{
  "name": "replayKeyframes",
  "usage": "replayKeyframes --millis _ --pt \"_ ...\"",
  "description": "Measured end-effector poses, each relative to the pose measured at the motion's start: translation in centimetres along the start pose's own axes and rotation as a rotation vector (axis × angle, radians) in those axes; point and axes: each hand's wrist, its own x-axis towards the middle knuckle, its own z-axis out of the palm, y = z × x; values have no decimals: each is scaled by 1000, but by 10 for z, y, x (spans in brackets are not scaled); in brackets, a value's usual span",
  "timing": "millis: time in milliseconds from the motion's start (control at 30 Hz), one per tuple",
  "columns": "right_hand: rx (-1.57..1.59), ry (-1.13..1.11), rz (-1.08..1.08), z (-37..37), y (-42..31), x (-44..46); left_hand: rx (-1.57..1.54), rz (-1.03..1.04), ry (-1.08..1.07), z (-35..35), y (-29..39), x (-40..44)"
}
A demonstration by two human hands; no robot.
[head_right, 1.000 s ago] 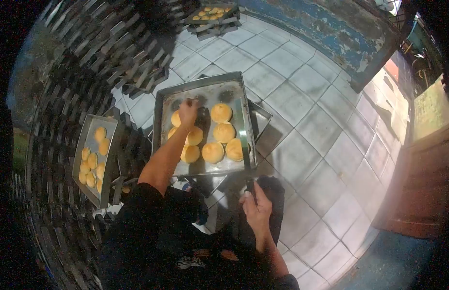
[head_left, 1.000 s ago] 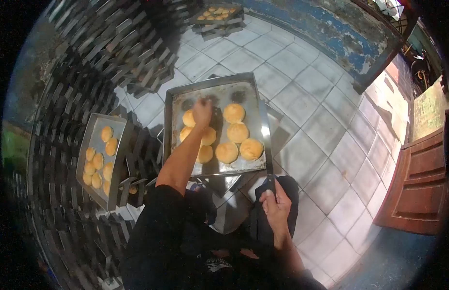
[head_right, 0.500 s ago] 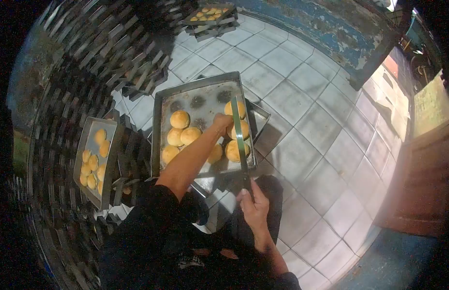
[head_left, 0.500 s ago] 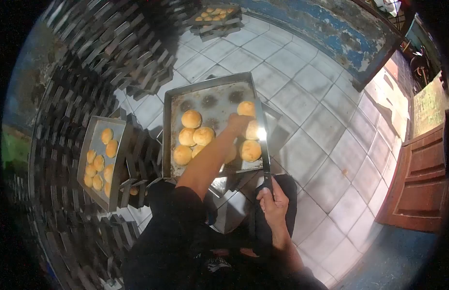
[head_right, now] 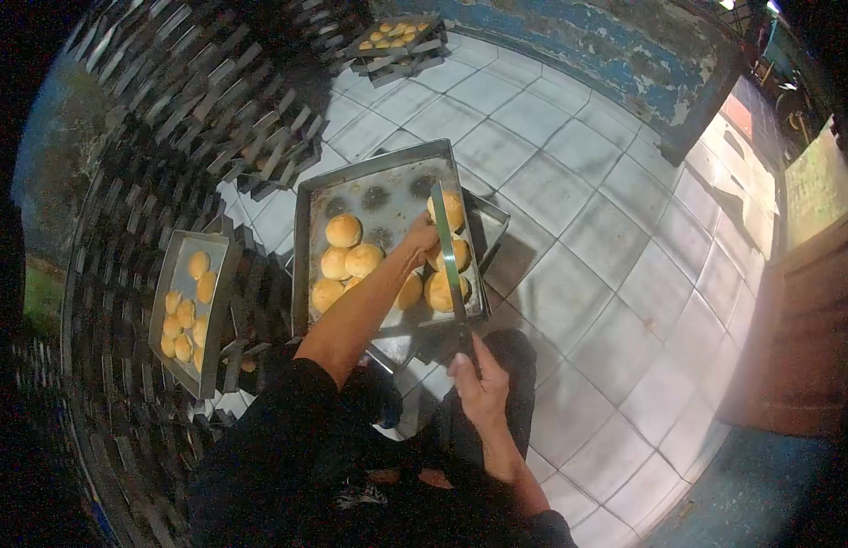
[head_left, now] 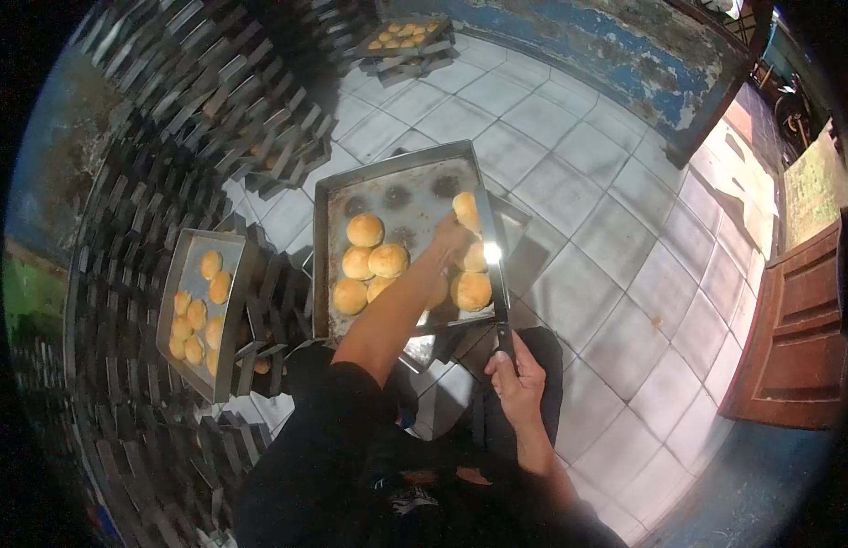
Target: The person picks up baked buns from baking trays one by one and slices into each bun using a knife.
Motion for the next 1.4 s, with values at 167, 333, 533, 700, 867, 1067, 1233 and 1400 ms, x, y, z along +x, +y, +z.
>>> replayKeyframes --millis 167,333,533,700,867,1067,1233,1400 --pt "3 14 27 1 0 -1 -123 -121 -70 -5 3 0" --pt "20 20 10 0 6 -1 -124 -61 126 1 -19 14" --pt "1 10 6 0 3 0 51 -262 127 -1 0 4" --pt "-17 9 1 0 -2 1 301 -163 -158 -8 20 -44" --pt "24 -10 -4 3 0 0 326 -85 -304 -8 28 -71" --pt "2 -42 -27 1 -13 -10 -680 17 -253 -34 48 -109" --pt "-192 -110 -50 33 -8 -13 -1136 19 -273 -81 39 -133" --pt "-521 -138 -240 74 -16 -30 -1238 -9 -139 -113 36 -163"
